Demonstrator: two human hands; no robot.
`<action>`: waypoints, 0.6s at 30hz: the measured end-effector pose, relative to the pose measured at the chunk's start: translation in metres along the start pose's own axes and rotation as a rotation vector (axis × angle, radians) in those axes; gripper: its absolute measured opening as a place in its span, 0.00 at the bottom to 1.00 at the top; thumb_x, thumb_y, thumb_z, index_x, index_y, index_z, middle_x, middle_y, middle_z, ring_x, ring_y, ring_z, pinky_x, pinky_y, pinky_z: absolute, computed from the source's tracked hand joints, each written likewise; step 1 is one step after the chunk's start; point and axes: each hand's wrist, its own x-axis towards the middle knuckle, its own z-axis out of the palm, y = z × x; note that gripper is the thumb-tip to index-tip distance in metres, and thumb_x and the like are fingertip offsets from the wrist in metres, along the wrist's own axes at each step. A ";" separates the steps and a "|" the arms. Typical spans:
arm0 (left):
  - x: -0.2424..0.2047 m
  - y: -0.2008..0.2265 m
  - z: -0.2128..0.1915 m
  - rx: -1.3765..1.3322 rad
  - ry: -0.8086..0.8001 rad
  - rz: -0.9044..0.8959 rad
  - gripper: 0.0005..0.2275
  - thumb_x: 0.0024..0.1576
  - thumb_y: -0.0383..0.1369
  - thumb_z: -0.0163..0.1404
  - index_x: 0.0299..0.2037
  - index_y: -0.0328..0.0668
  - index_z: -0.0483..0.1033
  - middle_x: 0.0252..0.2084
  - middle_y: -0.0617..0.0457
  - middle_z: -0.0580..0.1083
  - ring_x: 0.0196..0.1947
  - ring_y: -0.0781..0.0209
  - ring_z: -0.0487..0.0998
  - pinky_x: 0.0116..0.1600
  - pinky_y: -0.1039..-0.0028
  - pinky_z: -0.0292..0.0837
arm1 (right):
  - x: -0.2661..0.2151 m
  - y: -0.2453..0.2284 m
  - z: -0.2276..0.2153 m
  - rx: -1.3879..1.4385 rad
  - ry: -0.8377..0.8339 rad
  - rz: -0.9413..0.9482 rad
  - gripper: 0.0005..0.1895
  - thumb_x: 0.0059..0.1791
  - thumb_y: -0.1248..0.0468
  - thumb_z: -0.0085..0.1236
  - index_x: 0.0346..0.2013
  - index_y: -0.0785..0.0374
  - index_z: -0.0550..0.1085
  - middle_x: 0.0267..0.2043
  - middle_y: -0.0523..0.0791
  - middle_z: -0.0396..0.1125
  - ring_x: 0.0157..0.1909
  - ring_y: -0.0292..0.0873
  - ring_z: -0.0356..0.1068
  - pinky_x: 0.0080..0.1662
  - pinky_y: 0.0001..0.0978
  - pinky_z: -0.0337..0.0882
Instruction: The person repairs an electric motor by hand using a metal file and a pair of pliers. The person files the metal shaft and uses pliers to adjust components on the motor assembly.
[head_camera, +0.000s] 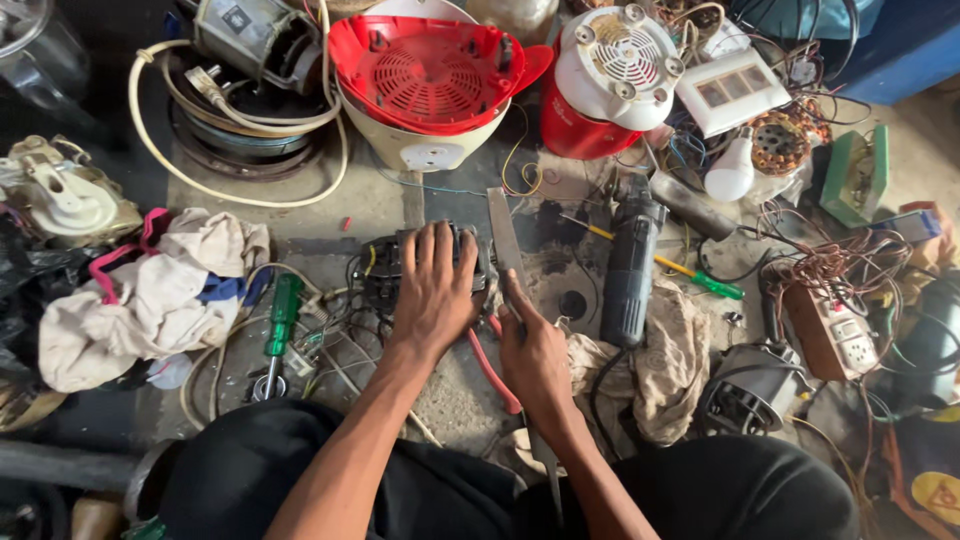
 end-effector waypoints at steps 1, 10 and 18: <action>0.002 0.002 0.002 0.021 -0.016 -0.002 0.31 0.50 0.45 0.56 0.60 0.31 0.69 0.59 0.31 0.69 0.62 0.36 0.68 0.69 0.46 0.58 | 0.001 0.000 -0.003 -0.017 0.003 0.001 0.27 0.52 0.62 0.50 0.68 0.48 0.67 0.17 0.58 0.59 0.16 0.48 0.53 0.27 0.42 0.64; -0.007 -0.001 0.014 0.110 0.002 0.029 0.23 0.55 0.32 0.51 0.61 0.35 0.69 0.61 0.33 0.69 0.64 0.39 0.69 0.70 0.49 0.60 | 0.011 -0.003 0.000 -0.043 -0.010 -0.019 0.26 0.53 0.62 0.48 0.68 0.49 0.67 0.18 0.60 0.61 0.15 0.51 0.60 0.28 0.45 0.65; -0.002 -0.004 0.006 0.045 -0.012 0.018 0.24 0.49 0.31 0.53 0.58 0.35 0.71 0.59 0.33 0.70 0.62 0.38 0.69 0.69 0.48 0.60 | 0.009 0.013 0.005 -0.043 -0.029 -0.088 0.27 0.55 0.62 0.47 0.70 0.50 0.64 0.21 0.59 0.64 0.19 0.52 0.65 0.28 0.46 0.65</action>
